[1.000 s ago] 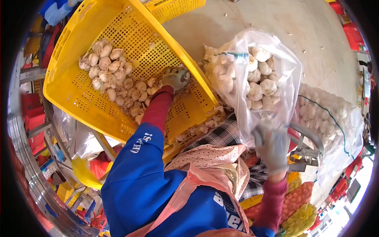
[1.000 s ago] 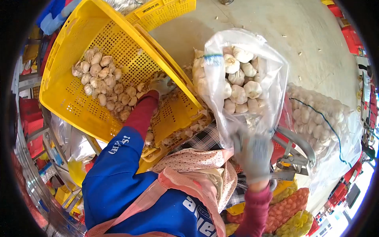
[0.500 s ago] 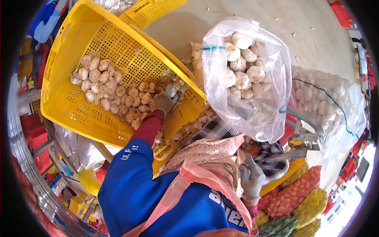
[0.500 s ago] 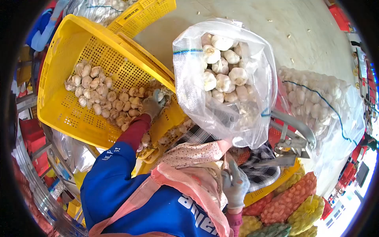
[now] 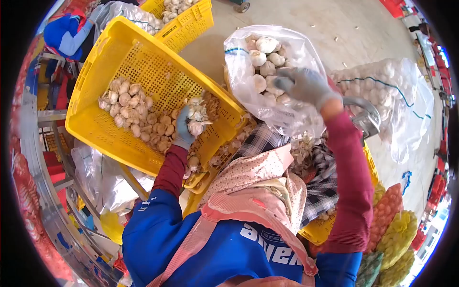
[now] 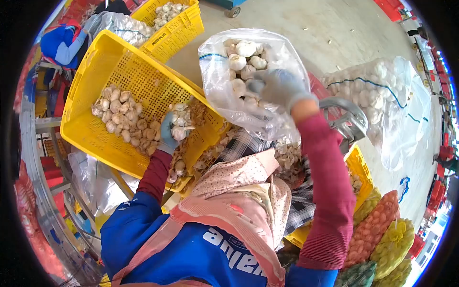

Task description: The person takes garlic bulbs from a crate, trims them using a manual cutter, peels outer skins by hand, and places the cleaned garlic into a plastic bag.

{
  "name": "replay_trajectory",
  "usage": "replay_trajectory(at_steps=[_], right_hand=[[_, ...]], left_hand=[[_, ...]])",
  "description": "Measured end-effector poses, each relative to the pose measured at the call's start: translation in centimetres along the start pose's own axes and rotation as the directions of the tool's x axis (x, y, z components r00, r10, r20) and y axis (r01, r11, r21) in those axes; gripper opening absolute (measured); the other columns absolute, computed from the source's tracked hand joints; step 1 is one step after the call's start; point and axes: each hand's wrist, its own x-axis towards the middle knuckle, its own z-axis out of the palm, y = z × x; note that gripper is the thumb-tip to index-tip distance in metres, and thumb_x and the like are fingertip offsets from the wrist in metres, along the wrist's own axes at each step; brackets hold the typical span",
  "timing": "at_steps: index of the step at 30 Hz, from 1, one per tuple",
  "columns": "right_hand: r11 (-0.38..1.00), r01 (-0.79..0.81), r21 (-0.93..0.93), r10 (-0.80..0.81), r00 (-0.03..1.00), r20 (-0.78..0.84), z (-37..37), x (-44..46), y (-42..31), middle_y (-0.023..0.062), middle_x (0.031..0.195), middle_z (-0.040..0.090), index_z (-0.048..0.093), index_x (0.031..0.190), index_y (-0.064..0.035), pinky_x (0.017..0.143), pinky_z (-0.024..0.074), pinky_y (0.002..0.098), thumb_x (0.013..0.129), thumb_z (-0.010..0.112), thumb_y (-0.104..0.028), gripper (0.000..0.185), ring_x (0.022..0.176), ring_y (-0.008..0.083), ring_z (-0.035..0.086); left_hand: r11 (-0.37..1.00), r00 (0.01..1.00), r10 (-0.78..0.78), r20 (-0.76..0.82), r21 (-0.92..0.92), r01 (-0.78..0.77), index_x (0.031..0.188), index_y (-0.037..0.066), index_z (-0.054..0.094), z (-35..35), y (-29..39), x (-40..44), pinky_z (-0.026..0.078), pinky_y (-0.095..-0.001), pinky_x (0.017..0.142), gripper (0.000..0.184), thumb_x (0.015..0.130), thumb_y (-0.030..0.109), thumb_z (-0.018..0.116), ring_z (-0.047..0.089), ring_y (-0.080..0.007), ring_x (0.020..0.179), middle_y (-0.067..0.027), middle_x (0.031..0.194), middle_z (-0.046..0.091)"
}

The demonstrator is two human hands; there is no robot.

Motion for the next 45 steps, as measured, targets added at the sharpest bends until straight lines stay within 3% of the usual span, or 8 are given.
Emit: replay_trajectory(at_steps=[3, 9, 14, 15, 17, 20, 25, 45], right_hand=[[0.603, -0.255, -0.756, -0.203, 0.867, -0.455, -1.7, 0.4, 5.2, 0.0171, 0.117, 0.068, 0.070, 0.116, -0.0071, 0.089, 0.0510, 0.0390, 0.093, 0.057, -0.033, 0.037, 0.113, 0.0296, 0.063], [0.513, 0.583, 0.630, 0.197, 0.634, -0.748, -3.1, -11.8, -5.4, 0.0086, 0.093, 0.074, 0.068, 0.116, 0.0030, 0.073, 0.0541, 0.0276, 0.094, 0.059, -0.011, 0.027, 0.078, 0.0144, 0.069], [0.522, 0.143, 0.841, 0.260, 0.912, -0.317, 6.6, -18.8, -8.4, 0.0162, 0.106, 0.072, 0.062, 0.125, 0.0031, 0.078, 0.0562, 0.0298, 0.086, 0.066, 0.000, 0.040, 0.089, 0.0207, 0.072], [0.351, 0.099, 0.931, 0.387, 0.890, -0.241, 8.5, -20.1, -8.5, 0.0165, 0.112, 0.070, 0.058, 0.130, 0.0037, 0.081, 0.0557, 0.0301, 0.087, 0.065, 0.000, 0.044, 0.094, 0.0200, 0.071], [0.015, 0.062, 0.998, 0.566, 0.822, -0.060, 11.2, -22.6, -8.4, 0.0183, 0.128, 0.062, 0.045, 0.142, 0.0050, 0.088, 0.0539, 0.0315, 0.088, 0.066, -0.003, 0.058, 0.108, 0.0187, 0.065], [0.393, 0.021, 0.919, 0.616, 0.737, -0.280, 15.5, -25.0, -6.7, 0.0192, 0.138, 0.054, 0.035, 0.148, 0.0064, 0.099, 0.0475, 0.0322, 0.084, 0.069, -0.007, 0.073, 0.117, 0.0230, 0.059], [-0.379, 0.291, 0.878, 0.794, 0.591, 0.146, 18.6, -26.9, -5.3, 0.0064, 0.116, 0.059, 0.041, 0.144, 0.0033, 0.082, 0.0487, 0.0226, 0.090, 0.066, -0.012, 0.061, 0.094, 0.0085, 0.056], [0.736, -0.253, 0.628, 0.670, 0.397, -0.627, 14.8, -25.9, 1.9, 0.0235, 0.125, 0.060, 0.055, 0.129, 0.0045, 0.099, 0.0440, 0.0416, 0.083, 0.067, -0.011, 0.051, 0.115, 0.0384, 0.058]], left_hand=[[0.914, 0.857, 0.259, -0.446, 0.400, -0.068, 0.139, 0.005, 0.051, 12.0, -1.4, 5.6, 0.040, -0.0594, 0.107, 0.041, 0.103, 0.023, 0.045, 0.063, -0.0250, 0.070, -0.0113, 0.102, 0.069], [0.982, 0.798, 0.018, -0.602, 0.162, 0.101, 0.138, 0.003, 0.050, 18.4, -3.6, 7.5, 0.060, -0.0415, 0.069, 0.048, 0.101, 0.034, 0.051, 0.068, -0.0290, 0.088, -0.0133, 0.119, 0.066], [0.915, 0.868, -0.103, -0.485, 0.297, 0.274, 0.123, 0.001, 0.057, 25.4, -9.2, 11.3, 0.051, -0.0351, 0.073, 0.052, 0.094, 0.045, 0.058, 0.057, -0.0218, 0.084, -0.0113, 0.100, 0.059], [0.965, 0.971, -0.126, 0.204, 0.253, 0.072, 0.122, 0.000, 0.056, 19.9, -12.5, 11.8, 0.048, -0.0322, 0.066, 0.051, 0.095, 0.042, 0.058, 0.056, -0.0194, 0.079, -0.0094, 0.096, 0.059], [0.827, 0.821, -0.246, -0.515, 0.331, 0.455, 0.124, -0.002, 0.056, 27.3, -15.7, 14.8, 0.053, -0.0322, 0.074, 0.053, 0.099, 0.045, 0.054, 0.060, -0.0151, 0.086, -0.0088, 0.107, 0.062], [0.400, 0.839, -0.393, -0.376, 0.752, 0.524, 0.133, -0.001, 0.052, 28.6, -21.8, 16.8, 0.049, -0.0238, 0.083, 0.043, 0.107, 0.032, 0.043, 0.058, -0.0113, 0.096, -0.0043, 0.113, 0.061], [0.154, 0.676, -0.607, -0.419, 0.771, 0.617, 0.137, -0.001, 0.053, 29.2, -24.1, 17.8, 0.047, -0.0217, 0.080, 0.040, 0.103, 0.019, 0.052, 0.057, -0.0073, 0.091, -0.0024, 0.104, 0.066], [0.550, 0.770, -0.561, -0.304, 0.559, 0.621, 0.147, 0.004, 0.041, 27.8, -22.4, 20.2, 0.049, -0.0258, 0.072, 0.073, 0.086, 0.029, 0.073, 0.057, -0.0097, 0.078, -0.0019, 0.099, 0.061]])
